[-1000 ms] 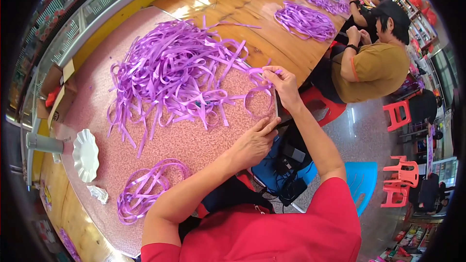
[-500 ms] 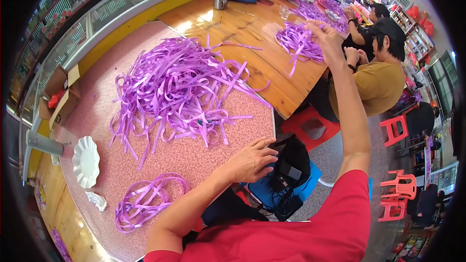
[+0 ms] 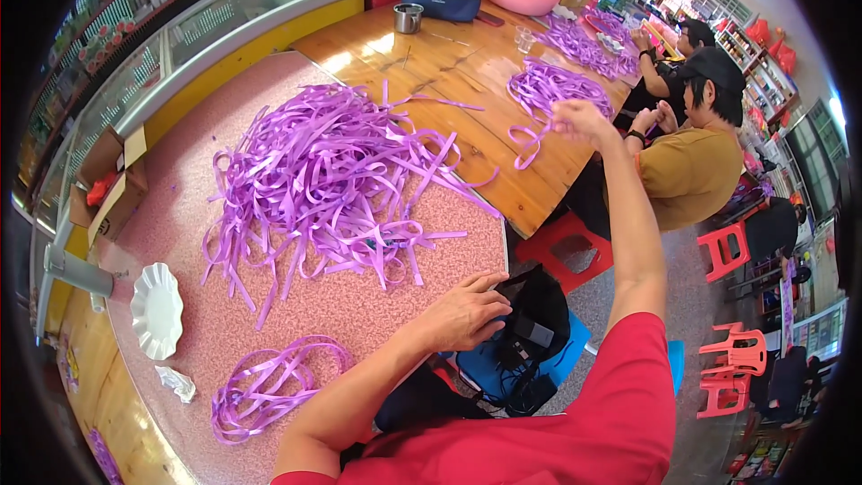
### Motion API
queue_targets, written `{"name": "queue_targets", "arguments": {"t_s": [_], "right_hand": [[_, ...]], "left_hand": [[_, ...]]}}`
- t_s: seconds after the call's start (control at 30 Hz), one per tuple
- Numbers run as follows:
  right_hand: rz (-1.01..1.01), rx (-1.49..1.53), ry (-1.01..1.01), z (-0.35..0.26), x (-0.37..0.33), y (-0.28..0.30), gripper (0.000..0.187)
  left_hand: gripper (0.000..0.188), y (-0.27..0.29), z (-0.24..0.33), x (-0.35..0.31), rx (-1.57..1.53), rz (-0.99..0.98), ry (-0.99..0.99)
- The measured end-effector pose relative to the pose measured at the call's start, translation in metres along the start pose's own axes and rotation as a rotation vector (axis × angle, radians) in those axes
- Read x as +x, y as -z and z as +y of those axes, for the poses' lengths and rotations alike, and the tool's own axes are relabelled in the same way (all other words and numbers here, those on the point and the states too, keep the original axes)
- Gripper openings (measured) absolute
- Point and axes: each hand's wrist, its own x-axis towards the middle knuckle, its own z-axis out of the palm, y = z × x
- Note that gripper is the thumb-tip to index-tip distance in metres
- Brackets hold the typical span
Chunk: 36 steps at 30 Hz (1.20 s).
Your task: Braiding or organizing purple ribbons at a workshop table.
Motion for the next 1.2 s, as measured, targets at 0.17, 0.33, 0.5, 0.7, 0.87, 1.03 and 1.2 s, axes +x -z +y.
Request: {"name": "queue_targets", "arguments": {"t_s": [0.17,0.33,0.5,0.7,0.87,1.03,1.2], "right_hand": [[0.214,-0.467,0.069,0.033,0.013,-0.007,0.036],[0.48,-0.621,0.631,0.074,0.013,-0.046,0.035],[0.329,-0.787,0.574,0.082,-0.009,-0.07,0.03],[0.597,-0.598,0.771,0.077,-0.033,-0.044,0.031],[0.425,-0.322,0.548,0.054,-0.112,-0.067,0.031],[0.179,-0.05,0.424,0.066,-0.169,-0.092,0.025],[0.058,-0.01,0.639,0.027,-0.175,-0.163,0.022]], "left_hand": [[0.027,0.004,0.002,0.002,-0.003,-0.004,-0.002],[0.026,0.003,0.002,-0.005,-0.005,0.0,0.001],[0.025,0.002,0.002,-0.011,0.011,0.006,-0.001],[0.025,0.001,-0.003,0.002,-0.163,0.052,0.014],[0.024,0.008,-0.009,0.005,-0.28,0.145,0.083],[0.024,0.003,-0.006,0.008,-0.219,0.118,0.071],[0.024,-0.008,-0.006,-0.009,-0.309,0.244,0.177]]}}
